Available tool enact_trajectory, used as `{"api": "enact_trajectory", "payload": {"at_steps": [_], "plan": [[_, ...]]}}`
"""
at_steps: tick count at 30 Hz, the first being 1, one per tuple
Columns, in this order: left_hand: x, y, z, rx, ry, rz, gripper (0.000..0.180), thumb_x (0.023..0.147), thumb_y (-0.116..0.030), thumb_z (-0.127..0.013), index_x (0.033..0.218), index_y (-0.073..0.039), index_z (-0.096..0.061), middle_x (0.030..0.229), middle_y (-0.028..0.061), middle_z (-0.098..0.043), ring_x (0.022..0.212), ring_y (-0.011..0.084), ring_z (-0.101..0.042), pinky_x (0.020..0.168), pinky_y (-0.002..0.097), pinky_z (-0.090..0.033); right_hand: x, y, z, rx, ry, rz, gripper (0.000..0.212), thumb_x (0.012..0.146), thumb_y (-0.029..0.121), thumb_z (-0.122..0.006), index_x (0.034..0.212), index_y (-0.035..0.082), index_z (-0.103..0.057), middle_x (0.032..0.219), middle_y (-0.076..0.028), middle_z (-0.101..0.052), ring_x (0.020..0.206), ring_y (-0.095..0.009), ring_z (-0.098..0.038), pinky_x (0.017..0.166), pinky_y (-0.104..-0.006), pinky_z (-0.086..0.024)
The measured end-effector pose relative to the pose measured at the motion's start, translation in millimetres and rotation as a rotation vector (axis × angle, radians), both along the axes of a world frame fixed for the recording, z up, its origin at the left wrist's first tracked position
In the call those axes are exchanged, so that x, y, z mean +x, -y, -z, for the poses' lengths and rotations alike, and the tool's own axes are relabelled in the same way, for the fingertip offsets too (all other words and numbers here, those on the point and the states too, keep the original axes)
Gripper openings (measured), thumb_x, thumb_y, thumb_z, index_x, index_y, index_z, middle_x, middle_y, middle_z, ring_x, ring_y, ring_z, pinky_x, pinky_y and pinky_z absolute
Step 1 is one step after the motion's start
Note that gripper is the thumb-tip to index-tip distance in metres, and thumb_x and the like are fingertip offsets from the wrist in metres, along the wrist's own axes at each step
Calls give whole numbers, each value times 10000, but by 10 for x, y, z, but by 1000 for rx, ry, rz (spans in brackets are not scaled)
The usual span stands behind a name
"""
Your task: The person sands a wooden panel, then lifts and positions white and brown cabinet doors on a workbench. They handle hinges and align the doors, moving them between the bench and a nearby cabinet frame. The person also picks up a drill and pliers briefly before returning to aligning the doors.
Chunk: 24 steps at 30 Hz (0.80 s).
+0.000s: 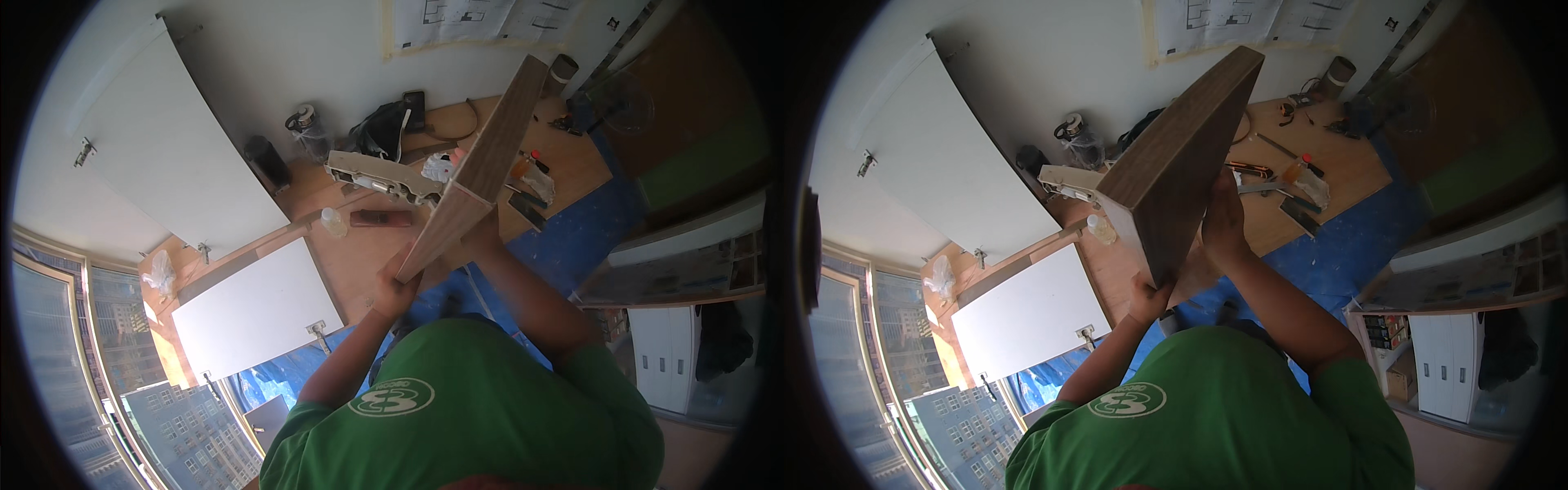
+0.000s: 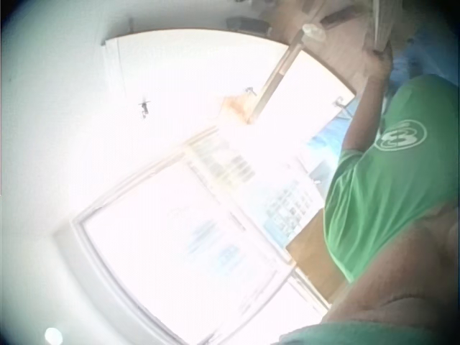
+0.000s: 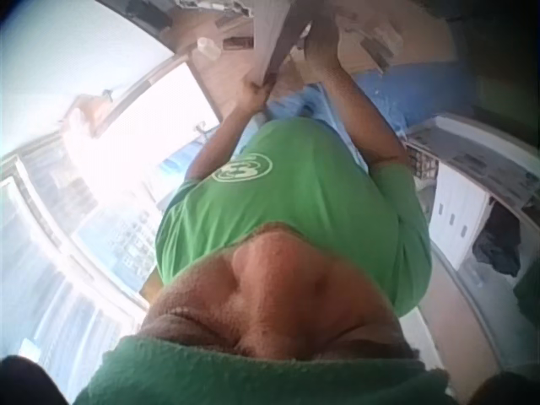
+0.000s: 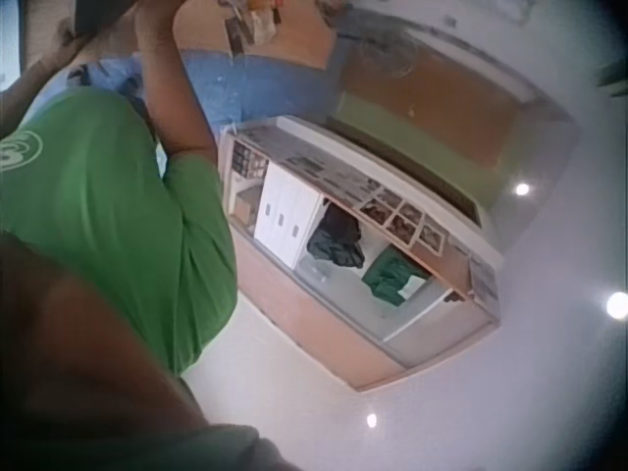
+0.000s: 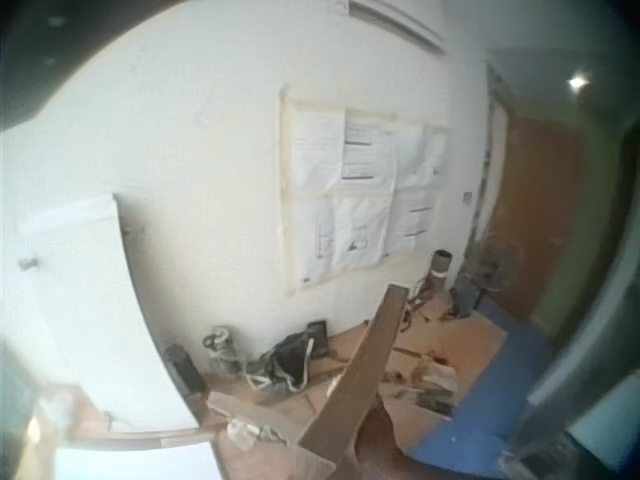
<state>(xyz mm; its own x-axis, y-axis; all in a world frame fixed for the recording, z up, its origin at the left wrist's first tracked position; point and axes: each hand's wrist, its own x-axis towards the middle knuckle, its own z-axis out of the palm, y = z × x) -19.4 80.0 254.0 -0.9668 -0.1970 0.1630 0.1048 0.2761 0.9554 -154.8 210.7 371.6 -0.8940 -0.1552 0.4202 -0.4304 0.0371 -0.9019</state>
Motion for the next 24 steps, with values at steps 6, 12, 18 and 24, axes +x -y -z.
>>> {"api": "enact_trajectory", "payload": {"at_steps": [6,12,18,24], "plan": [[65,318,182,249,116,-50,204,865,-74,-699,1058,-6,-696,978,93,-723,890,183,-680,770,333,-537,453,-1064,1650,999,205,-136,309,964,233,-595,1130,-22,-651,1111,-222,-632,990,-330,-638,852,-413,-511],[-23,590,119,330,170,-116,329,835,14,-701,1161,16,-653,1103,76,-697,1034,164,-643,890,322,-528,580,-1567,1431,702,1001,-5,318,962,284,-614,907,-25,-664,698,-80,-614,592,-149,-596,546,-305,-480],[2,641,252,344,202,-76,277,834,-1,-691,1111,2,-674,1048,79,-707,974,163,-654,850,327,-532,-30,-481,-409,340,306,-460,504,1015,244,-571,1444,6,-453,1319,-152,-566,1186,-226,-578,999,-349,-470],[19,272,127,191,125,-74,248,848,-46,-694,1095,-33,-687,1006,54,-721,941,137,-645,860,323,-516,-364,10,-1390,-281,-66,-415,549,1079,214,-374,1515,-87,-231,1471,-247,-435,1392,-326,-416,1186,-477,-275]]}}
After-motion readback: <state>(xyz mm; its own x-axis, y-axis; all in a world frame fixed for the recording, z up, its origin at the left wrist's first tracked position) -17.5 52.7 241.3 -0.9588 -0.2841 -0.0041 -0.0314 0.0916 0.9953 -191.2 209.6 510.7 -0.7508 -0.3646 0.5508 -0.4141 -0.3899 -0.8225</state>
